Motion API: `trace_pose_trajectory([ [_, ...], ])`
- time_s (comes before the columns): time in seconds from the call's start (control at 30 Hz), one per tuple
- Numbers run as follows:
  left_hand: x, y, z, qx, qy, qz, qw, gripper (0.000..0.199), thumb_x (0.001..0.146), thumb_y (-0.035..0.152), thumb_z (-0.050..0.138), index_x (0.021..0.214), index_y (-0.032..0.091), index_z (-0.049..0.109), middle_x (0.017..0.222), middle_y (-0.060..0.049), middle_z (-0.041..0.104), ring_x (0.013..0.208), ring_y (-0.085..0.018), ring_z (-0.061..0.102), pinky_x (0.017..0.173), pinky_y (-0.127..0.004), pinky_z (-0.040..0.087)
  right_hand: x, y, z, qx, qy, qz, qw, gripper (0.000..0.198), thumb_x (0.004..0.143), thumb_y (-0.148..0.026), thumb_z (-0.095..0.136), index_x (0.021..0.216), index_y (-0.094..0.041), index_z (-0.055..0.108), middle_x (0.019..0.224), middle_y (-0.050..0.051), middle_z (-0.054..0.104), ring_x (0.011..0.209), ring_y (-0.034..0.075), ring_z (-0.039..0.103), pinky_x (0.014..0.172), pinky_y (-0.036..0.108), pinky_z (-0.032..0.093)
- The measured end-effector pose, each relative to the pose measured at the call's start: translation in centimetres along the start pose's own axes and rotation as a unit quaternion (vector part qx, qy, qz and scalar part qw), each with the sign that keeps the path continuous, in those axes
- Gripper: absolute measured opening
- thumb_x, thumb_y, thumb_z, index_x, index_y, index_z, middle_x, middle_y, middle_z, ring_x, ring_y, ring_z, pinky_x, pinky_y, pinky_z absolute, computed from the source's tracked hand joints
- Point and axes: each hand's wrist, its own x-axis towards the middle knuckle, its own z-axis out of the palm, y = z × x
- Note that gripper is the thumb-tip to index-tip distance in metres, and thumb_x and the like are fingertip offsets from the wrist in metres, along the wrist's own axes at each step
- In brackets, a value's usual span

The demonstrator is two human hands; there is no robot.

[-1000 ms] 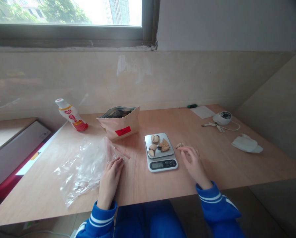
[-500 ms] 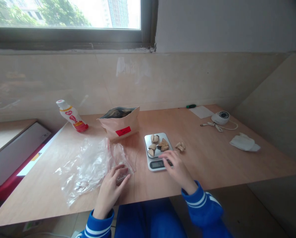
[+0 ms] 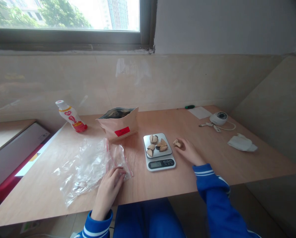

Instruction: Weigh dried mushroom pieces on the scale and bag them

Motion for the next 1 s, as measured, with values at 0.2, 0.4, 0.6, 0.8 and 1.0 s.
trace_pose_trajectory([
  [0.2, -0.1, -0.2, 1.2, 0.015, 0.055, -0.009, 0.998, 0.028, 0.093, 0.040, 0.041, 0.090, 0.026, 0.065, 0.105, -0.005, 0.064, 0.098, -0.025, 0.063, 0.087, -0.044, 0.050, 3.3, -4.2, 0.9, 0.174, -0.041, -0.019, 0.984, 0.043, 0.084, -0.036, 0.060, 0.124, -0.019, 0.057, 0.129, 0.013, 0.057, 0.115, 0.024, 0.058, 0.094, 0.042, 0.051],
  [0.4, -0.2, -0.3, 1.5, 0.018, 0.057, -0.013, 0.998, 0.028, 0.094, 0.042, 0.040, 0.092, 0.027, 0.064, 0.106, -0.006, 0.063, 0.100, -0.024, 0.061, 0.089, -0.043, 0.048, 4.3, -5.7, 2.1, 0.149, -0.068, -0.075, 0.984, 0.035, 0.091, -0.038, 0.052, 0.118, -0.019, 0.063, 0.121, 0.011, 0.063, 0.118, 0.023, 0.057, 0.101, 0.043, 0.047],
  [0.6, 0.0, -0.4, 1.7, 0.021, 0.058, -0.016, 0.998, 0.027, 0.094, 0.041, 0.040, 0.091, 0.028, 0.064, 0.105, -0.005, 0.063, 0.100, -0.025, 0.061, 0.088, -0.043, 0.047, 3.1, -5.4, 1.8, 0.120, -0.065, -0.089, 0.987, 0.041, 0.098, -0.045, 0.037, 0.120, -0.024, 0.064, 0.126, 0.008, 0.064, 0.122, 0.022, 0.056, 0.106, 0.044, 0.043],
  [0.8, 0.0, -0.3, 1.6, 0.019, 0.054, -0.020, 0.998, 0.027, 0.094, 0.041, 0.040, 0.091, 0.028, 0.063, 0.104, -0.004, 0.063, 0.101, -0.025, 0.060, 0.090, -0.044, 0.045, 0.8, -1.6, 1.6, 0.114, 0.011, -0.024, 0.993, 0.048, 0.098, -0.051, 0.032, 0.123, -0.021, 0.060, 0.128, 0.012, 0.061, 0.124, 0.024, 0.053, 0.108, 0.047, 0.040],
  [1.0, 0.0, -0.3, 1.7, 0.026, 0.054, -0.024, 0.998, 0.026, 0.094, 0.040, 0.040, 0.091, 0.028, 0.063, 0.105, -0.004, 0.063, 0.101, -0.026, 0.061, 0.088, -0.043, 0.046, -1.5, 2.7, 2.0, 0.053, 0.087, -0.007, 0.995, 0.042, 0.094, -0.049, 0.038, 0.099, -0.021, 0.068, 0.108, 0.013, 0.066, 0.106, 0.028, 0.060, 0.096, 0.050, 0.047],
])
